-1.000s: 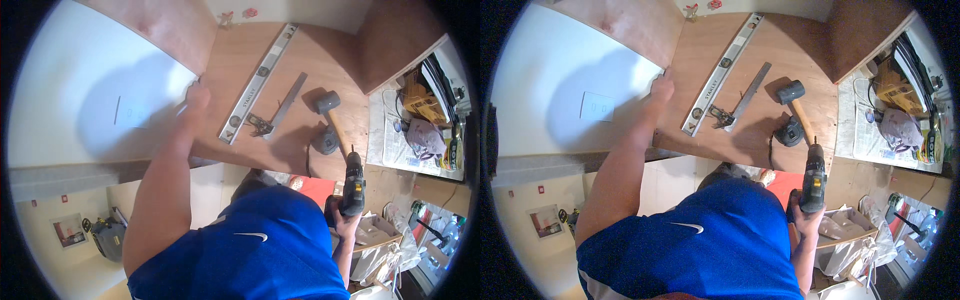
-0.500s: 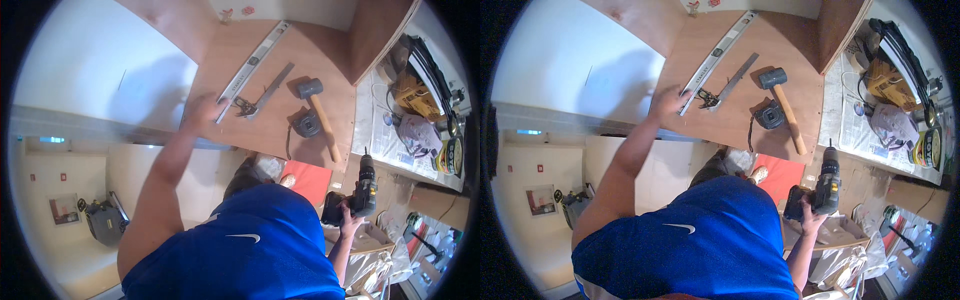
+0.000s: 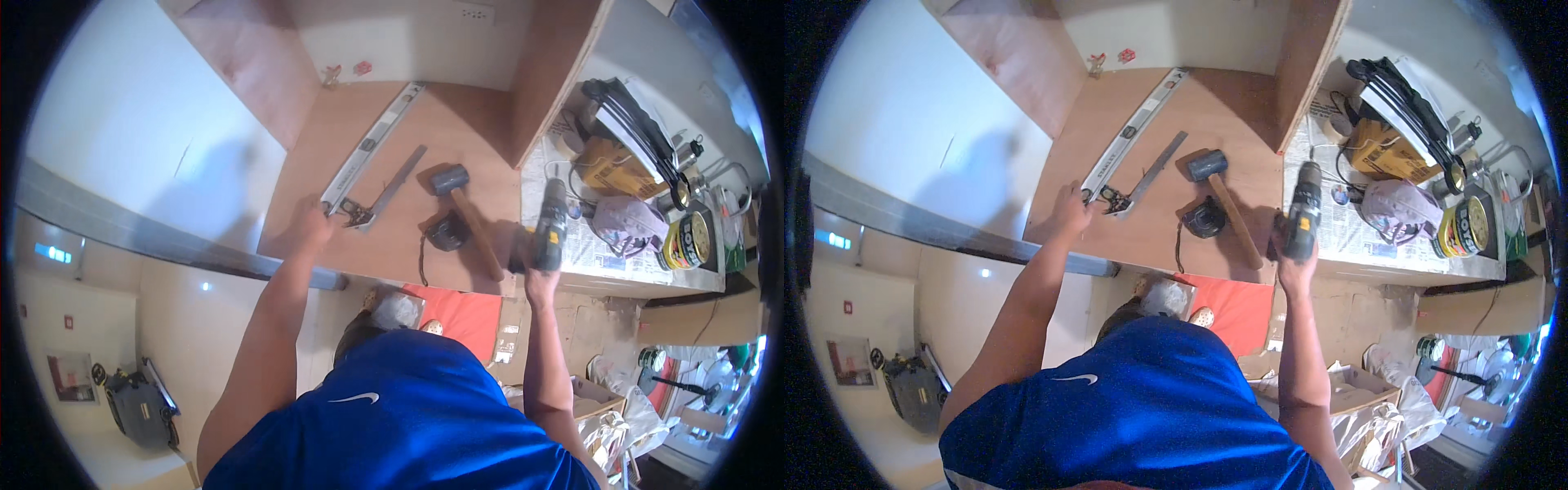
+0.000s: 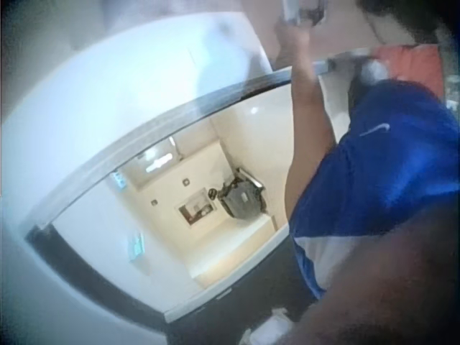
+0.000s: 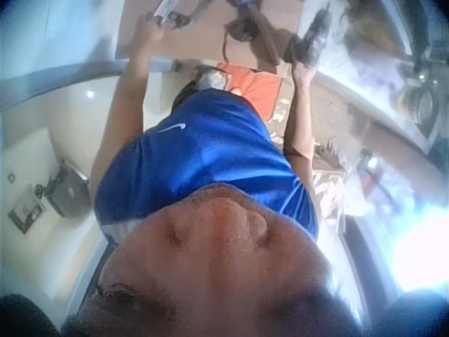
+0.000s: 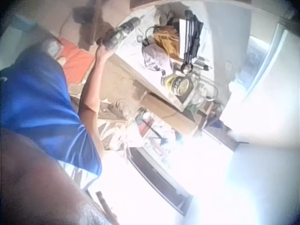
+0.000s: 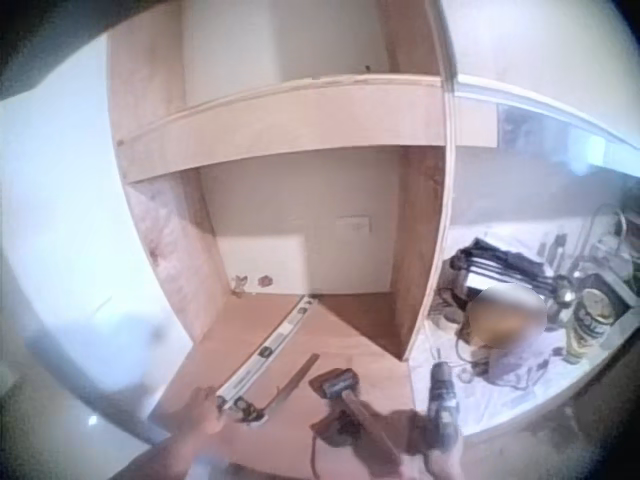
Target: The person assembles a wooden cabinet using a cordless drill and a hammer. They secure wooden panels together by driving screws into pre-drilled holes and use a hammer to tap joints into alignment. The person works on the cabinet frame and attaches a white door panel to the structure.
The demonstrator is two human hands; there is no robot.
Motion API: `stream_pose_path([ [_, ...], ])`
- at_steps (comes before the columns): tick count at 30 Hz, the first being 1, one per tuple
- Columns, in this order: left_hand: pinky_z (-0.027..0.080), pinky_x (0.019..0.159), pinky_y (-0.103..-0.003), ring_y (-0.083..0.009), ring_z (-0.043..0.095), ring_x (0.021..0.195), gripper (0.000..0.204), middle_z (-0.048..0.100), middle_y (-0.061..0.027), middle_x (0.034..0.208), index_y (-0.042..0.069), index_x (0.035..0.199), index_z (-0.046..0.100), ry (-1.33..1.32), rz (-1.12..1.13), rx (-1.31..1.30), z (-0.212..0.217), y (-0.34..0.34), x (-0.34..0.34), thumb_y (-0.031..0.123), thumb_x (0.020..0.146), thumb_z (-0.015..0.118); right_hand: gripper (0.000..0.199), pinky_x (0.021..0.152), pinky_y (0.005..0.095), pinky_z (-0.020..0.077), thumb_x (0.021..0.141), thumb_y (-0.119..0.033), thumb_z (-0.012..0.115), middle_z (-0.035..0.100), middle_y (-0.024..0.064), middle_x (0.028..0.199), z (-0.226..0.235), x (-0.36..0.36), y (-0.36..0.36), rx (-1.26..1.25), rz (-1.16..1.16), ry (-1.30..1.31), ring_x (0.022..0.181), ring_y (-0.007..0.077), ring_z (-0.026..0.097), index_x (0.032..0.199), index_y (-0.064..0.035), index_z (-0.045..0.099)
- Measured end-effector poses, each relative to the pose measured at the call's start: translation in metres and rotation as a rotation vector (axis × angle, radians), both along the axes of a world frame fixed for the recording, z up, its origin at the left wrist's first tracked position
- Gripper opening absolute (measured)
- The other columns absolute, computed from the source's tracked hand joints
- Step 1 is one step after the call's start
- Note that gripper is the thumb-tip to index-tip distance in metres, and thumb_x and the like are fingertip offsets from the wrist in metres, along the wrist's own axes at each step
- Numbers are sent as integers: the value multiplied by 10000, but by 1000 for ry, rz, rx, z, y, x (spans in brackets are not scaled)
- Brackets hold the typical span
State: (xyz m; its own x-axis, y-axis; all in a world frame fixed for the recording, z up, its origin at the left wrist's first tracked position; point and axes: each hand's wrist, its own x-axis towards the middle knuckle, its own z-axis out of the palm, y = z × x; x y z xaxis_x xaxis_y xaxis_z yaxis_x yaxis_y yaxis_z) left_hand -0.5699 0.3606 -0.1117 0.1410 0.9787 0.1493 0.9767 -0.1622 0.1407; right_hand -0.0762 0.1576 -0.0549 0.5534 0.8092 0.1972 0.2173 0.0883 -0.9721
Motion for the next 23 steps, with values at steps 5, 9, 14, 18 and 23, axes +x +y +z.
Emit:
stream_pose_path([
  [5,412,1125,-498,-419,526,1290,689,603,-233,1364,-58,1405,524,-17,92,-113,8,9,-4,283,858,768,341,843,326,524,877,-148,834,701,65,1036,-5,5,56,-77,40,-65,926,161,629,1151,-19,679],
  [9,400,1132,-506,-415,544,1277,678,621,-220,1348,-32,1394,551,-80,73,-77,2,33,-27,286,843,785,243,836,316,506,887,-112,807,679,18,958,-7,-8,86,-43,62,0,884,133,594,1091,-32,702],
  [14,442,1098,-498,-410,572,1258,634,626,-201,1351,25,1380,589,-145,92,-104,6,60,-34,306,849,791,235,885,304,480,876,-52,786,668,11,1018,-17,-20,105,57,-20,131,942,131,605,1089,-70,688],
  [18,495,1039,-490,-415,576,1256,632,633,-214,1335,18,1371,590,-322,55,-130,3,69,-25,342,865,785,224,904,320,482,867,-64,793,670,16,1012,-30,-24,114,102,-65,118,947,145,611,1067,-61,692],
  [23,498,1037,-469,-421,595,1244,675,643,-254,1308,20,1413,577,-332,-2,105,-19,88,-53,365,869,778,222,936,344,492,904,-129,792,705,37,1064,-30,-37,125,28,-171,145,982,166,632,1102,-59,720],
])
